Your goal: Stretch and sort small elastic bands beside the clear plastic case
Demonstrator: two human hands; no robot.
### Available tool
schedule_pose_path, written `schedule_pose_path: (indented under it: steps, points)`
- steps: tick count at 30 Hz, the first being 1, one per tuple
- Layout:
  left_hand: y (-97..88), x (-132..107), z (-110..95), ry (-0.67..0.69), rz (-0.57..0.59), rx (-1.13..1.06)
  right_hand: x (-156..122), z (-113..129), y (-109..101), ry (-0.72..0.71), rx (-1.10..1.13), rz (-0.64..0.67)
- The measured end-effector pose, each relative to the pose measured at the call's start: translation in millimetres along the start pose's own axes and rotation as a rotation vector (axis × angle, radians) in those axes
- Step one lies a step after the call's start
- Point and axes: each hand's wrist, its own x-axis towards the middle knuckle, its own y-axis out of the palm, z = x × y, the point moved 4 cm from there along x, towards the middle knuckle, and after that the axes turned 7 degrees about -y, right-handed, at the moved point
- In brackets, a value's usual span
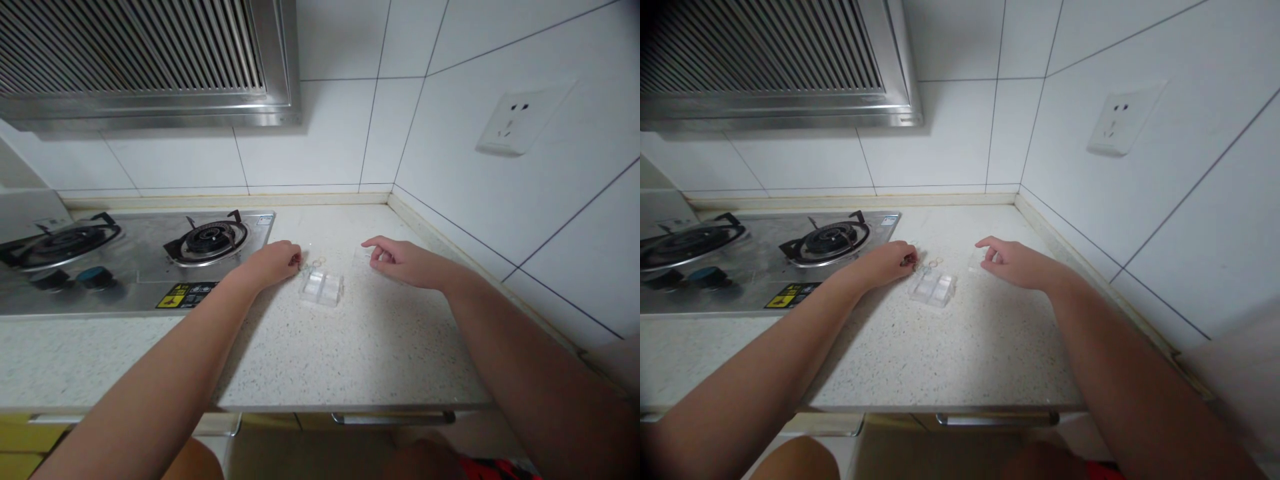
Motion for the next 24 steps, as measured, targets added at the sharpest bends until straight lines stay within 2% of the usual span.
schedule_pose_path:
  steps: [7,15,21,24]
  points:
    - [-14.5,-3.2,23.4,-0.127,-0.099,-0.012,-0.2,-1.6,0.3,0.012,-0.008,0.007]
    - [-24.6,-7.3,33.6,-0.137,-0.179,-0.079,0.0,-5.2,0.5,0.005,-0.024,0.015]
    - [-17.3,-7.3,38.5,-0.11,-0.124,-0.104,0.3,-6.1,0.4,0.02,-0.029,0.021]
    - [-13.7,-9.8,32.0,-0.043,-0.074,-0.115,0.4,-5.8,0.2,0.016,-0.035,0.02]
